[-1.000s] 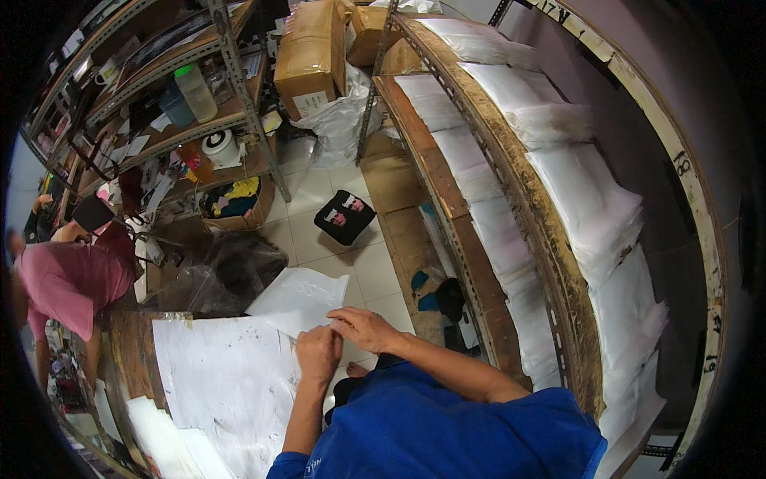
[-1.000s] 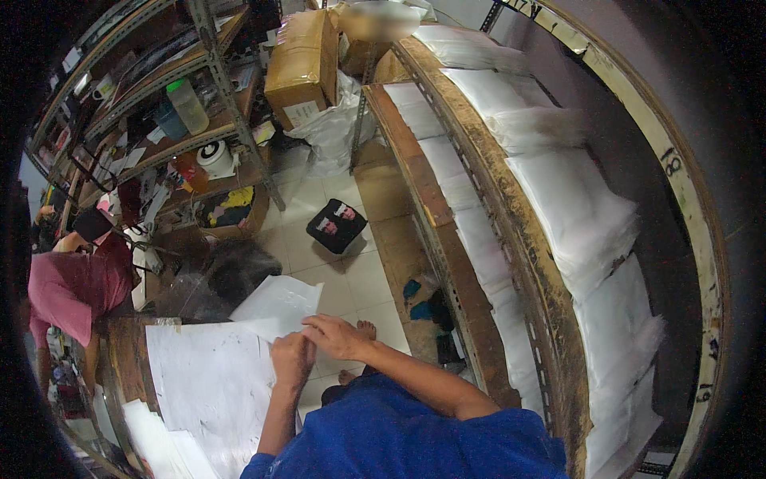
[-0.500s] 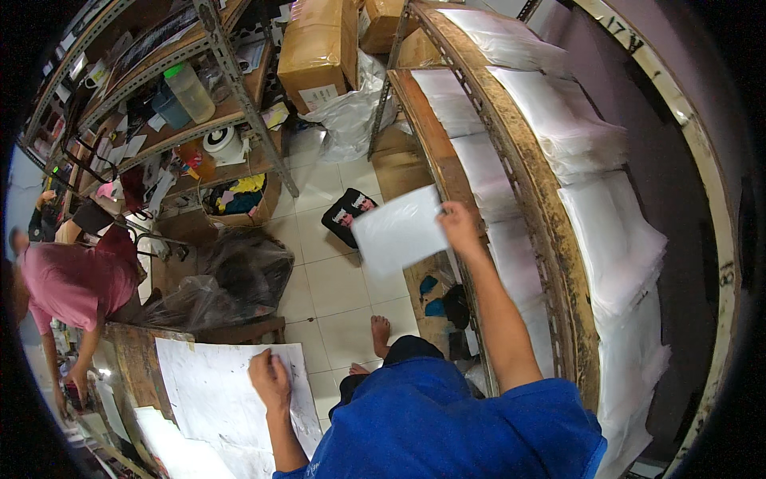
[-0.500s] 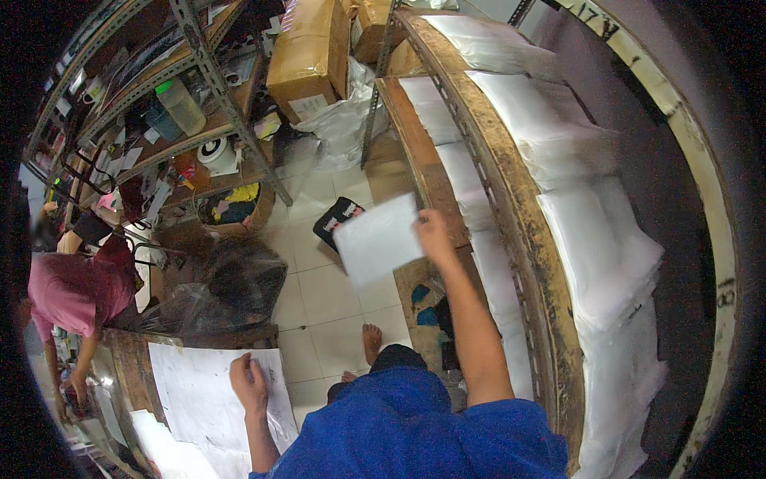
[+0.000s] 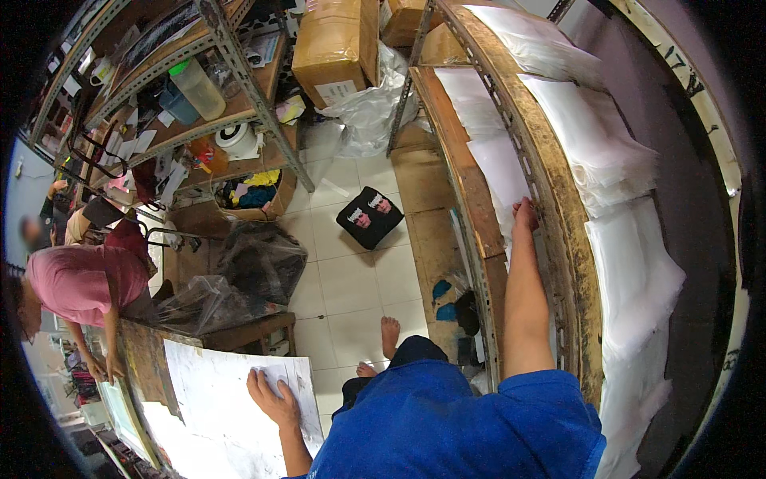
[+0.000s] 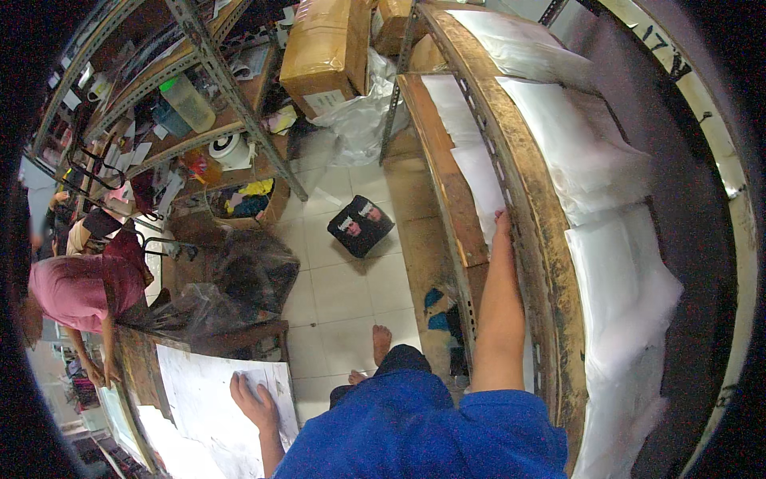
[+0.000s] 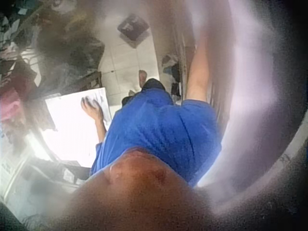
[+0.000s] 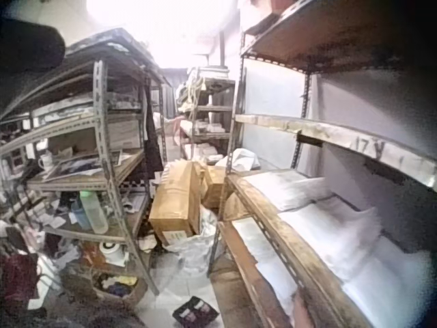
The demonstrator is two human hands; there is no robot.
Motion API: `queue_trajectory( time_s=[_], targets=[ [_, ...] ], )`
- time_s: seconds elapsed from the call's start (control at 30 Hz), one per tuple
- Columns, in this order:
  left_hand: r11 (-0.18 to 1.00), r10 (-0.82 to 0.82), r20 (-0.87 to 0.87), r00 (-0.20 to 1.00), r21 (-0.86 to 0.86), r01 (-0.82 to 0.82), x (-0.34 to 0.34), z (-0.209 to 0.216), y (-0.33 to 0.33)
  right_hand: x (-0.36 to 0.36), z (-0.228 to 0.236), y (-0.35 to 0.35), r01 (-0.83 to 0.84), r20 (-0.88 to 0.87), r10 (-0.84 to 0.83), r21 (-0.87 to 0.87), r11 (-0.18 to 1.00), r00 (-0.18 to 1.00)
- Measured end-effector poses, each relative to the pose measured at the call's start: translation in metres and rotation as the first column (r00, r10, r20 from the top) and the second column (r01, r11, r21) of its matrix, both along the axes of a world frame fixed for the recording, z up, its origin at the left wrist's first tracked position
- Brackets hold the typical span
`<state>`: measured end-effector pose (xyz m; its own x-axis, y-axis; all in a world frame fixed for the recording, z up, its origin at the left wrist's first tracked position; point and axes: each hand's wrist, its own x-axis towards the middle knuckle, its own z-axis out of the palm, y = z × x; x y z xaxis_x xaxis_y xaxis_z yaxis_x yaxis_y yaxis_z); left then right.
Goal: The person repeatedly picks up white foam sheets and plastic-wrapped packages from a table and places them onto nearby metal shelves. The person handles the items one at a time, stacking them in rows on the shelves.
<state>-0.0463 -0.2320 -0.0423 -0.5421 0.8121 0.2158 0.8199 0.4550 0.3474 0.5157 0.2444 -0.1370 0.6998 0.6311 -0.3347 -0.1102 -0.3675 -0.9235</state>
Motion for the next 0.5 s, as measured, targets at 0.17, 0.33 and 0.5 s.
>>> queue_trajectory(
  time_s=[0.17,0.33,0.5],
  targets=[
    [1.0,0.02,-0.003,1.0,0.004,-0.02,0.004,0.001,0.0,0.02,-0.032,0.015,0.054,0.022,-0.053,-0.023,0.998,0.998],
    [0.999,0.003,0.028,1.0,0.036,-0.004,0.004,0.005,0.003,0.065,-0.055,0.022,0.064,0.081,-0.058,-0.071,0.995,0.995],
    [0.999,0.046,-0.006,0.999,0.011,-0.045,0.008,0.011,0.0,-0.003,-0.008,-0.006,0.046,0.074,-0.039,-0.091,0.995,0.996]
  ],
)
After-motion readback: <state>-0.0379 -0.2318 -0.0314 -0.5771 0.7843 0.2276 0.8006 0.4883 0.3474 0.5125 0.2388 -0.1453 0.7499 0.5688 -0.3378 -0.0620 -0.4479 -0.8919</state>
